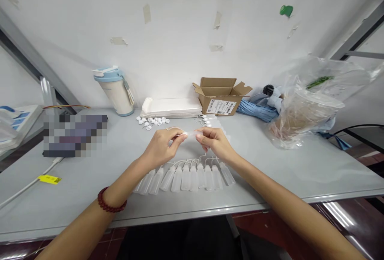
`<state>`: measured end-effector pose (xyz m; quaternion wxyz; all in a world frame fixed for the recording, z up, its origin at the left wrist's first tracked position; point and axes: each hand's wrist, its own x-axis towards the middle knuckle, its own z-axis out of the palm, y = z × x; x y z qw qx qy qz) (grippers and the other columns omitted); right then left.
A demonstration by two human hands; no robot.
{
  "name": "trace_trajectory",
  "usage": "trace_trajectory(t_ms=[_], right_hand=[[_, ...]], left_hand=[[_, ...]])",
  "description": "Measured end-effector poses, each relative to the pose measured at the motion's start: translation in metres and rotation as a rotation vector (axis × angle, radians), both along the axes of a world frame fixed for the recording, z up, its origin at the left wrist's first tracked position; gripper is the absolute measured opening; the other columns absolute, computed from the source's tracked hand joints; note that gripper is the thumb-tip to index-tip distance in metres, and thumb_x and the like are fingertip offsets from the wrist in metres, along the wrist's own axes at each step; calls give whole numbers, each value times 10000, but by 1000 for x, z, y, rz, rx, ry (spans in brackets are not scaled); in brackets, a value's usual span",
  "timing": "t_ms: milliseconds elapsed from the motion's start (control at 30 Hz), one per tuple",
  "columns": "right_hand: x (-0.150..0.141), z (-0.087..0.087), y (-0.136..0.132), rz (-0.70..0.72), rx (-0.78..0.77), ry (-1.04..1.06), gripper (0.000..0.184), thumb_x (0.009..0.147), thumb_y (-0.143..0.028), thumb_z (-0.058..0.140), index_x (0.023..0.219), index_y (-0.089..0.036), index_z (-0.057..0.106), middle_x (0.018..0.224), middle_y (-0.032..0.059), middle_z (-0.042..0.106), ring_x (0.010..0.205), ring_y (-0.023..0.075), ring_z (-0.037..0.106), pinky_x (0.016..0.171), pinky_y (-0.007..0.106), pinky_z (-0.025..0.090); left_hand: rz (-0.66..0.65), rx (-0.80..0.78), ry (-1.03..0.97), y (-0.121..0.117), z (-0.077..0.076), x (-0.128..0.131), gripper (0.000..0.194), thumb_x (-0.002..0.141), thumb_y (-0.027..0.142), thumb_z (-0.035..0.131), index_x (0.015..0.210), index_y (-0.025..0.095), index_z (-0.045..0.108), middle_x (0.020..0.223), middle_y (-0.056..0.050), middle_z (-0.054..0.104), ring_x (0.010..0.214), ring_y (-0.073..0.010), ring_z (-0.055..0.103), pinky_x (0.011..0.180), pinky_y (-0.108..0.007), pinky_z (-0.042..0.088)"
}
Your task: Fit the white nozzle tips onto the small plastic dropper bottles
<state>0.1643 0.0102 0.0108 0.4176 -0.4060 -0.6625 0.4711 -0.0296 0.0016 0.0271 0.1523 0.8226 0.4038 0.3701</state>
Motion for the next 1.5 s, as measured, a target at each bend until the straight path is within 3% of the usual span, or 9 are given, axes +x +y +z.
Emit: trace_trajectory(t_ms=[100, 233, 400, 533, 667, 833, 1233, 1367, 1500], right_hand=[[1, 2, 2, 22, -25, 30, 263, 762, -386, 592, 827, -138, 652, 493, -57, 432, 439, 84, 395, 467, 245, 333], [2, 3, 6, 26, -6, 44, 300, 756, -402, 603, 880, -136, 663, 525, -49, 460, 452, 82, 408, 485, 247, 369], [13, -1, 23, -108, 39, 0, 381, 754, -386, 589, 1041, -143, 655, 680, 3, 581, 532, 102, 488, 536, 258, 425], [33, -8, 44, -301, 284, -202, 333, 770, -306, 537, 1034, -167, 685, 840, 50, 672, 711, 163, 568, 663, 295, 459], [51, -16, 61, -374, 405, -365, 306, 745, -213, 516, 987, -195, 703, 1023, 60, 693, 821, 186, 588, 781, 335, 454], [62, -22, 72, -395, 363, -427, 319, 731, -171, 501, 983, -184, 695, 1035, 60, 690, 875, 196, 593, 764, 336, 458], [63, -23, 73, -366, 522, -607, 309, 738, -81, 483, 947, -180, 688, 1072, 96, 657, 1037, 247, 580, 941, 413, 406], [61, -9, 63, -391, 586, -669, 193, 749, -125, 512, 871, -147, 660, 958, 119, 660, 943, 250, 590, 846, 385, 435], [60, 16, 44, -264, 402, -636, 103, 763, -170, 508, 797, -153, 604, 668, 36, 641, 642, 165, 584, 656, 296, 436]], left_hand=[[-1, -22, 7, 1, 0, 0, 245, 877, 294, 453, 740, 165, 610, 656, -3, 615, 598, -121, 514, 567, -228, 377], [39, -200, 5, 8, 0, -6, 324, 878, 376, 440, 713, 172, 630, 710, -16, 671, 671, -146, 590, 574, -225, 402], [318, -234, 93, 30, -2, -33, 332, 852, 364, 419, 668, 177, 623, 692, -29, 686, 682, -186, 624, 639, -268, 429], [565, -137, 367, 43, -7, -54, 271, 822, 287, 410, 740, 179, 645, 779, -73, 697, 771, -255, 627, 674, -322, 429], [675, -146, 545, 47, -15, -62, 294, 809, 212, 393, 913, 174, 665, 947, -112, 679, 919, -291, 611, 729, -348, 453], [652, -111, 597, 50, -25, -66, 372, 829, 220, 394, 1110, 137, 622, 1088, -181, 605, 1006, -332, 579, 783, -389, 468], [600, -153, 610, 54, -30, -72, 362, 789, 174, 402, 1045, 124, 653, 1052, -185, 638, 984, -334, 593, 810, -395, 455], [588, -146, 615, 55, -30, -72, 345, 760, 156, 412, 982, 125, 674, 1026, -172, 666, 974, -328, 604, 805, -385, 461], [597, -152, 583, 53, -27, -68, 314, 718, 143, 432, 908, 163, 681, 986, -130, 693, 971, -312, 616, 801, -365, 469]])
